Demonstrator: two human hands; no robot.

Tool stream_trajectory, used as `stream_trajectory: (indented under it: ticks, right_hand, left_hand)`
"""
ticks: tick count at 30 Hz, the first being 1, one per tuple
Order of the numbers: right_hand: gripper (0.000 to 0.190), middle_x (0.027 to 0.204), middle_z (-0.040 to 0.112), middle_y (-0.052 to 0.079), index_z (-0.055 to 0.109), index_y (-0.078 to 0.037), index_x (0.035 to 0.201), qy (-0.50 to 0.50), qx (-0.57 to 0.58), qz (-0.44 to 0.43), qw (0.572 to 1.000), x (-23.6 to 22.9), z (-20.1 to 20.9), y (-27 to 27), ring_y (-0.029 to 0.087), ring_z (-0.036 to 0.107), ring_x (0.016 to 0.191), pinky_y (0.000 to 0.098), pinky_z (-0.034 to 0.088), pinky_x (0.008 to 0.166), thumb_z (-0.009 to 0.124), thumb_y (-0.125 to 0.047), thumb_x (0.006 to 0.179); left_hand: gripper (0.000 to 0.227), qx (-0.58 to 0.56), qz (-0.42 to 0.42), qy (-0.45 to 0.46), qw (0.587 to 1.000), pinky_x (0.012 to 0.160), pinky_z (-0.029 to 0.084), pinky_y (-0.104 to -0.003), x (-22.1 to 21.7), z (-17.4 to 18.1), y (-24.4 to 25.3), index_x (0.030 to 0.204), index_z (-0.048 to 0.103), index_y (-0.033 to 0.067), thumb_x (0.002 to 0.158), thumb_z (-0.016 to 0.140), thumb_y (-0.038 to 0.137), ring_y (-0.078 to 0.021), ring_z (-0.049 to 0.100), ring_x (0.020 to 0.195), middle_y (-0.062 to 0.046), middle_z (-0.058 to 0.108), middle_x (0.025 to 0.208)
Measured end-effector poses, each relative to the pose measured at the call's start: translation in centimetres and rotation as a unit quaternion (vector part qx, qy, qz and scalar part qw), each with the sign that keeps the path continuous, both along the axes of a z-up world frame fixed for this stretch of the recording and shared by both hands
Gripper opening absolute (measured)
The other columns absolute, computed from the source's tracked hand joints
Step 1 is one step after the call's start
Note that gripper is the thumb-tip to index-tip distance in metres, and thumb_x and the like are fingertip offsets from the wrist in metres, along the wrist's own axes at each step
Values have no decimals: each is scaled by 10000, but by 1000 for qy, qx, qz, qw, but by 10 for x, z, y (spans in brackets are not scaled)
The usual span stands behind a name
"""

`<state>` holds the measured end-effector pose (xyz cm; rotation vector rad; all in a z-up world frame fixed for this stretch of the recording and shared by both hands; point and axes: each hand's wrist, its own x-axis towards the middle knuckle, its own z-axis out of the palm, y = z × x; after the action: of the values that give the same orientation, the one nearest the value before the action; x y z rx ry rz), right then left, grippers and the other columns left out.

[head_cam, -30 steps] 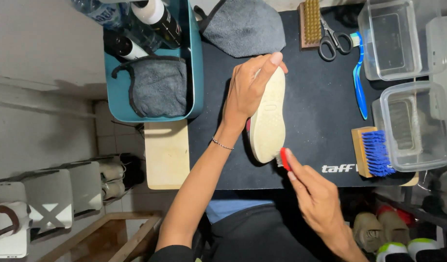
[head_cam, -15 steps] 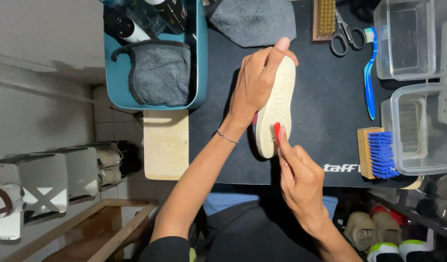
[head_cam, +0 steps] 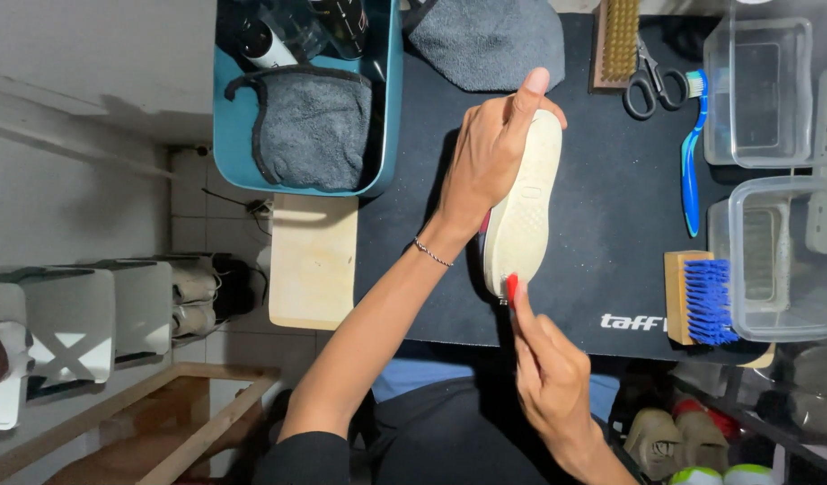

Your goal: The person holds a white shoe sole and uses a red brush to scrub its surface. They repeatedly dip the brush into a container of water and continue scrubbing the sole on a black mat.

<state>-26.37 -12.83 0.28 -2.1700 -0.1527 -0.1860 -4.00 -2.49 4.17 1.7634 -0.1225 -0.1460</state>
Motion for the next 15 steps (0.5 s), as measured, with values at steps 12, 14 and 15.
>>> stream_trajectory:
  ticks: [12,14,15]
  right_hand:
    - [526,749,287,22,486,-38,1527,-16,-49,-8,999,7,1,1,146,260,628,258,329,609,470,110,1022]
    - [528,741,261,10,487,-54,1528,-16,-77,-10,997,-6,-12,-2,138,239,620,243,314,577,481,103,1024]
    - [530,733,235,-3,488,-70,1529,-17,-102,-5,995,-13,-18,-4,130,217,613,229,298,545,491,96,1026]
  left_hand:
    - [853,11,2,1,1000,636,403,-315,-1,1,0,682,774,137,878,155,690,-155,552,515,5,601,519]
    - [854,6,2,3,1000,609,373,-314,-1,0,-2,680,773,137,883,154,688,-144,495,494,13,520,487]
    - [854,3,8,4,1000,582,343,-313,-2,-1,-2,679,772,137,888,153,686,-133,438,473,21,439,456]
